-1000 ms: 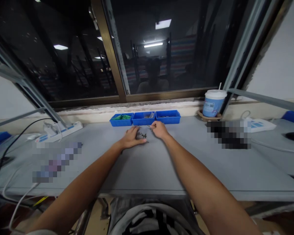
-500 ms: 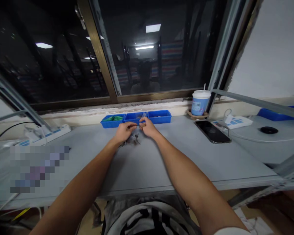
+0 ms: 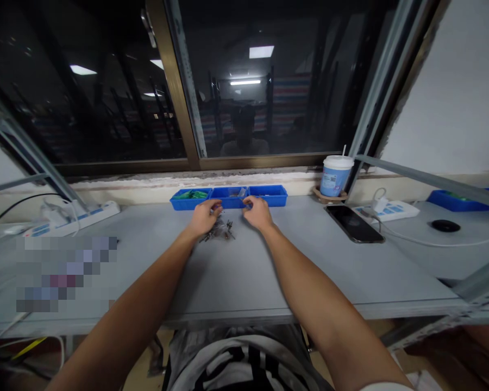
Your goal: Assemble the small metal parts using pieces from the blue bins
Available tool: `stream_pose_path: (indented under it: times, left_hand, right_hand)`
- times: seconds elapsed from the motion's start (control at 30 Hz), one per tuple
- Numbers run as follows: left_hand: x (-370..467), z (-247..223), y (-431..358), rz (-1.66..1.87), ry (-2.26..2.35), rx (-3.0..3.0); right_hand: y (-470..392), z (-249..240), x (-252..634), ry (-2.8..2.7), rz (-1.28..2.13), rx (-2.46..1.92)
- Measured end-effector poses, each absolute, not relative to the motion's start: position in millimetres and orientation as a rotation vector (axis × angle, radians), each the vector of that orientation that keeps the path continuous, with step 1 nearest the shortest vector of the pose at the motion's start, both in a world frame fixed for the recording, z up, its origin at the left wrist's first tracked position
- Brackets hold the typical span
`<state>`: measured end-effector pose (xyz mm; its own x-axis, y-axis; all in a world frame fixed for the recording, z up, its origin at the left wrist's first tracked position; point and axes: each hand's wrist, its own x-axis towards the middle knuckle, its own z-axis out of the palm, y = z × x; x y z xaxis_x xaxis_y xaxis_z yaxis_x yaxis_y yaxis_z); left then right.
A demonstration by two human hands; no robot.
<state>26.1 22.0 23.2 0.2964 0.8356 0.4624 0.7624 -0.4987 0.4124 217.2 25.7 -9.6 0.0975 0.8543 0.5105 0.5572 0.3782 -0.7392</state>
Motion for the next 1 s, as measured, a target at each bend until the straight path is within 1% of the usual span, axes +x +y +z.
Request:
stream_pose_path:
  times: [0.07, 0.13, 0.33, 0.43, 0.53, 0.6, 0.7, 0.8, 1.0]
  left_hand:
    - [21.1, 22.2, 24.8, 0.951, 1.55, 2.463]
    - [16.6, 20.8, 27.3, 0.919, 1.57, 2.485]
    - [10.3, 16.9, 30.9, 0.811, 1.609, 2.533]
    - [10.4, 14.7, 30.9, 0.778, 1.595, 2.542]
    - [11.4, 12.1, 30.4, 0.778, 1.553, 2.549]
    - [12.5, 10.3, 29.8, 0.766, 1.538, 2.554]
    - [14.1, 6.2, 29.4, 0.725, 1.546, 2.566]
    - [15.0, -0.5, 30.5, 0.685, 1.546, 2.56]
    - [19.8, -11.5, 32.2, 0.61, 1.45, 2.605]
  right_hand:
    - [27.4, -11.3, 226.7, -1.602, 0.134, -1.464]
    - [29.6, -13.1, 234.9, -1.595, 0.039, -1.595]
    - [38.7, -21.7, 243.2, -1.647, 0.084, -1.79]
    - [39.8, -21.9, 239.3, -1.656, 0.064, -1.762]
    - [35.7, -16.3, 230.1, -1.709, -0.019, -1.642]
    - [30.8, -12.1, 220.4, -1.839, -0.015, -1.543]
    - [23.7, -10.7, 203.2, -2.131, 0.096, -1.424]
    - [19.8, -16.3, 188.9, -2.265, 0.139, -1.415]
    - [19.8, -25.0, 176.2, -2.291, 0.055, -1.464]
